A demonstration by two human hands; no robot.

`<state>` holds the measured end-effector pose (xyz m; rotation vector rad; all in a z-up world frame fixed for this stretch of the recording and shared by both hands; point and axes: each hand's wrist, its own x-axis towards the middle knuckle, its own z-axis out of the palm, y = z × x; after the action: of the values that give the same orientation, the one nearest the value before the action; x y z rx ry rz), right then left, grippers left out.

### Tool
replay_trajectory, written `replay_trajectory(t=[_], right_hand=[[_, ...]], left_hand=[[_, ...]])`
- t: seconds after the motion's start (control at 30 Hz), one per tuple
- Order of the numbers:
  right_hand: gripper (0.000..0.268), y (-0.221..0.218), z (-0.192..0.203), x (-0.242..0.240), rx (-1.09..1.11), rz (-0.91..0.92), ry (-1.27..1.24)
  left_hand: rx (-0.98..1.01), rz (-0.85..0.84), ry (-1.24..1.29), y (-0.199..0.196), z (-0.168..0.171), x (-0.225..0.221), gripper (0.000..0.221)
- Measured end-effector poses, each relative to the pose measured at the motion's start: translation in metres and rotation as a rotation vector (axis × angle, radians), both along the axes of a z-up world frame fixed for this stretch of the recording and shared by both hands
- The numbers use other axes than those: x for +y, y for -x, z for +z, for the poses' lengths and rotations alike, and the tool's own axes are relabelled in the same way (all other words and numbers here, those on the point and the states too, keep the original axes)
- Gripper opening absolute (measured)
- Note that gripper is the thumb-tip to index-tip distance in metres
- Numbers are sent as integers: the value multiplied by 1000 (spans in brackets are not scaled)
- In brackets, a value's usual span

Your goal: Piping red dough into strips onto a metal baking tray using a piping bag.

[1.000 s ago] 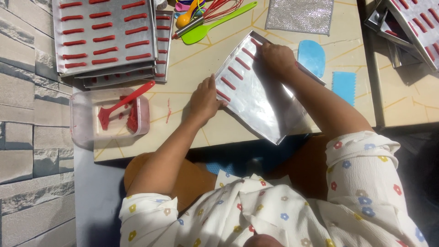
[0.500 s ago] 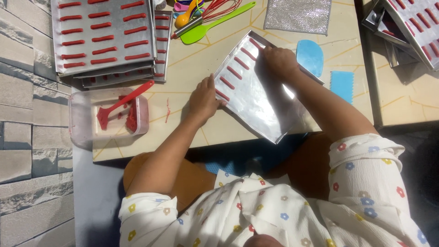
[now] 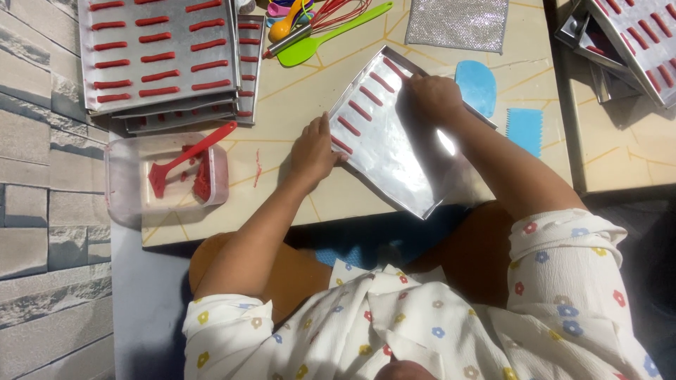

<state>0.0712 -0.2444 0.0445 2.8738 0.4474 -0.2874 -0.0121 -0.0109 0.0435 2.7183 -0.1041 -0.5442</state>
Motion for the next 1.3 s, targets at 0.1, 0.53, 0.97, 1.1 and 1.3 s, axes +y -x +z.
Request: replay_trajectory(t=[0.1, 0.53, 0.97, 1.1, 1.3], right_hand=[[21, -1, -1, 2, 37, -42, -23], [44, 3, 12, -39, 117, -172, -234], [37, 67, 64, -24, 297, -301, -600], [38, 61, 62, -24, 357, -318, -638], [29, 44, 29, -32, 411, -328, -642]], left_hand=[[0, 14, 11, 0, 2, 0, 85], [-34, 4, 44, -3, -8, 9, 88], [-94, 233, 340, -11, -25, 33, 68], [-110, 229, 213, -18, -41, 40, 26], [-185, 227, 189, -19, -39, 42, 15]])
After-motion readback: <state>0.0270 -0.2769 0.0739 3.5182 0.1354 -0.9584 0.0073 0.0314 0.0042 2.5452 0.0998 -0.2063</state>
